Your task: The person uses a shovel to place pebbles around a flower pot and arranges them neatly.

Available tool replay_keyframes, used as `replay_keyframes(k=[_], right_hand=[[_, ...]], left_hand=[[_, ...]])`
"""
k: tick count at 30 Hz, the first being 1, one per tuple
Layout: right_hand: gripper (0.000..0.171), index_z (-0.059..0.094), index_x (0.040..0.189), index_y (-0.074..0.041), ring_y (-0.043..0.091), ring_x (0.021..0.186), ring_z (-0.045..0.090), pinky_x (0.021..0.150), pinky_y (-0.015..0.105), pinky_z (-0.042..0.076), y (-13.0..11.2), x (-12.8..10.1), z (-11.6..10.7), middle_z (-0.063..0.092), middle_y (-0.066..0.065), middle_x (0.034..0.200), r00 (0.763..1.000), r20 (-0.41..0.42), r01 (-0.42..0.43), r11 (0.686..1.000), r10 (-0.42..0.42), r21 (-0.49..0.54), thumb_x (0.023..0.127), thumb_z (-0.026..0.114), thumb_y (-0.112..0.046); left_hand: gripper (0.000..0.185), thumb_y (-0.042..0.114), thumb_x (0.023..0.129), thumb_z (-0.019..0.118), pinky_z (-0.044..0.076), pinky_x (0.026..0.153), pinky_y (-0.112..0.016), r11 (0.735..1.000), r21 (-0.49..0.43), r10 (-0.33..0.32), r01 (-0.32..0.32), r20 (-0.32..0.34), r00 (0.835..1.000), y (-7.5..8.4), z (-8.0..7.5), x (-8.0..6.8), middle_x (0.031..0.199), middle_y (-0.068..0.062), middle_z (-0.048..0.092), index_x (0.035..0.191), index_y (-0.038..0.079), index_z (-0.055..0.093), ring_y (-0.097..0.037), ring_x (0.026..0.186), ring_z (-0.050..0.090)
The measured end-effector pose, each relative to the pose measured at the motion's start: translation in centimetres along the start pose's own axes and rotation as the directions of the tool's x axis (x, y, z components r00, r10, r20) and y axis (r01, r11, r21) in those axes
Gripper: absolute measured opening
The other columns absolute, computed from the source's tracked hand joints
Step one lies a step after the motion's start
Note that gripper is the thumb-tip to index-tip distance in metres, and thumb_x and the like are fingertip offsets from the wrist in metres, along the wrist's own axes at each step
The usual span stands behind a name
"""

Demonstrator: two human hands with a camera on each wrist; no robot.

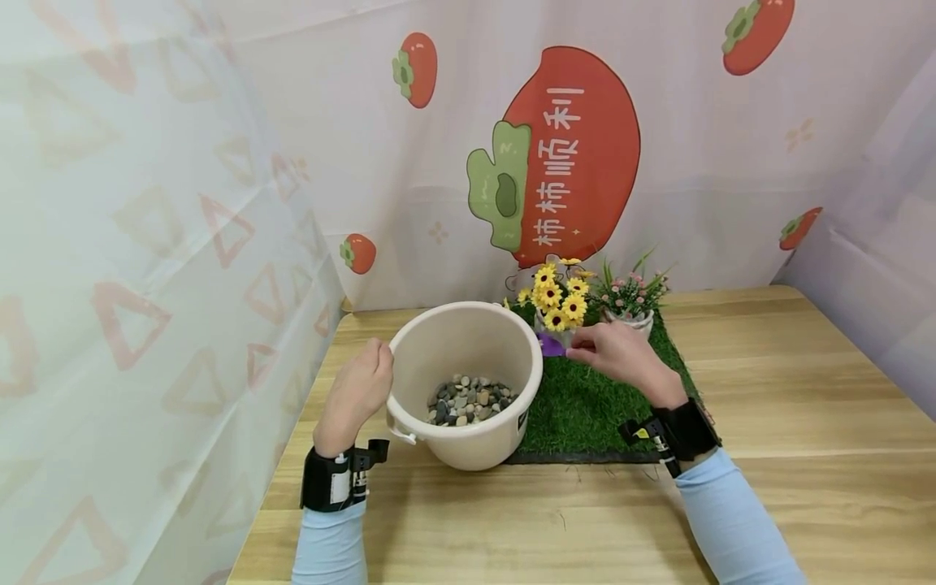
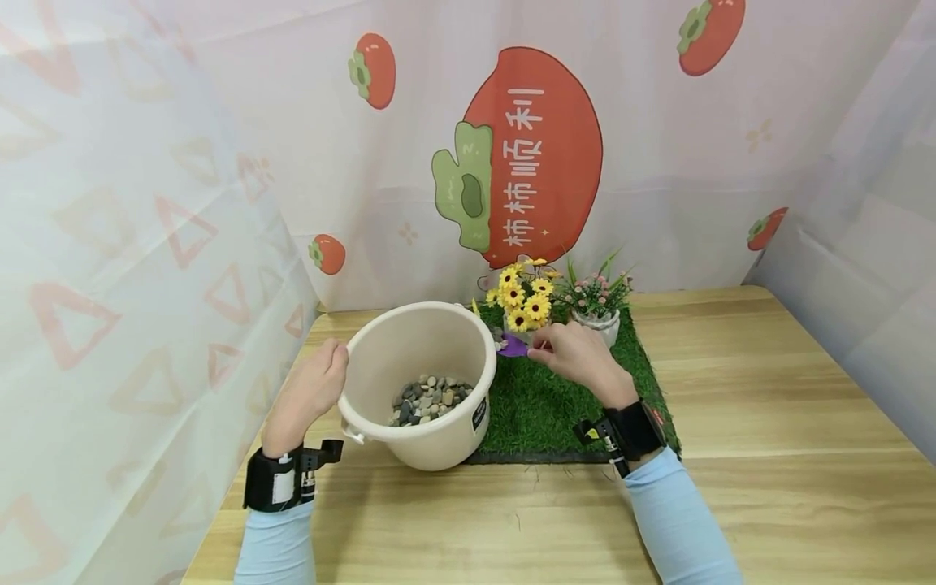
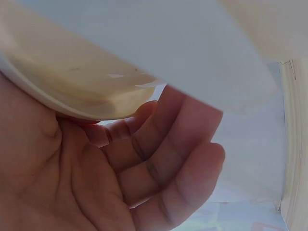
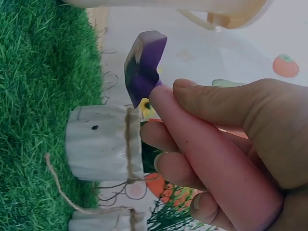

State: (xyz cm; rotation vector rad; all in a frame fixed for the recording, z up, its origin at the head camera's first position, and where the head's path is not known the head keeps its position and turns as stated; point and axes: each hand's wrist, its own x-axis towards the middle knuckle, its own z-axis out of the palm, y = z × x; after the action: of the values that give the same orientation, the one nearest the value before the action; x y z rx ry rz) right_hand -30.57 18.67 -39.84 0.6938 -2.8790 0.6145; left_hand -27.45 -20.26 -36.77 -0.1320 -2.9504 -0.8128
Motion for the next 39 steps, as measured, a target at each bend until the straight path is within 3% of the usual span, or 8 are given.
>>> replay_keyframes(k=[7,19,39], right_hand=[[0.012,0.07,0.1,-0.017,0.009,0.064,0.045,0.066,0.031,0.036,0.7,0.2,0.5,0.062,-0.005,0.079,1.0,0.007,-0.007,1.0,0.007,-0.009,0.096,0.063,-0.025],[0.016,0.071,0.105,-0.016,0.008,0.075,0.058,0.072,0.03,0.045,1.4,0.5,1.2,0.068,-0.002,0.09,0.999,0.037,-0.026,0.999,0.025,0.02,0.096,0.063,-0.026],[0.018,0.071,0.108,-0.015,0.009,0.075,0.058,0.072,0.032,0.045,2.0,0.9,1.8,0.069,-0.001,0.093,0.997,0.071,-0.039,0.998,0.035,0.049,0.097,0.061,-0.024]], left_hand=[[0.041,0.031,0.106,0.022,0.043,0.06,-0.031,1.0,0.001,-0.002,0.002,-0.002,1.0,0.1,-0.1,-0.1,0.087,-0.013,0.059,0.113,0.004,0.052,-0.025,0.074,0.058],[0.043,0.032,0.106,0.021,0.043,0.059,-0.03,1.0,0.002,-0.005,0.005,0.015,1.0,0.0,-0.2,0.1,0.09,-0.014,0.059,0.116,0.004,0.051,-0.025,0.075,0.059],[0.043,0.033,0.106,0.021,0.042,0.057,-0.03,1.0,-0.008,-0.004,0.004,0.006,1.0,-0.1,0.0,0.1,0.087,-0.014,0.059,0.113,0.004,0.052,-0.024,0.071,0.058]])
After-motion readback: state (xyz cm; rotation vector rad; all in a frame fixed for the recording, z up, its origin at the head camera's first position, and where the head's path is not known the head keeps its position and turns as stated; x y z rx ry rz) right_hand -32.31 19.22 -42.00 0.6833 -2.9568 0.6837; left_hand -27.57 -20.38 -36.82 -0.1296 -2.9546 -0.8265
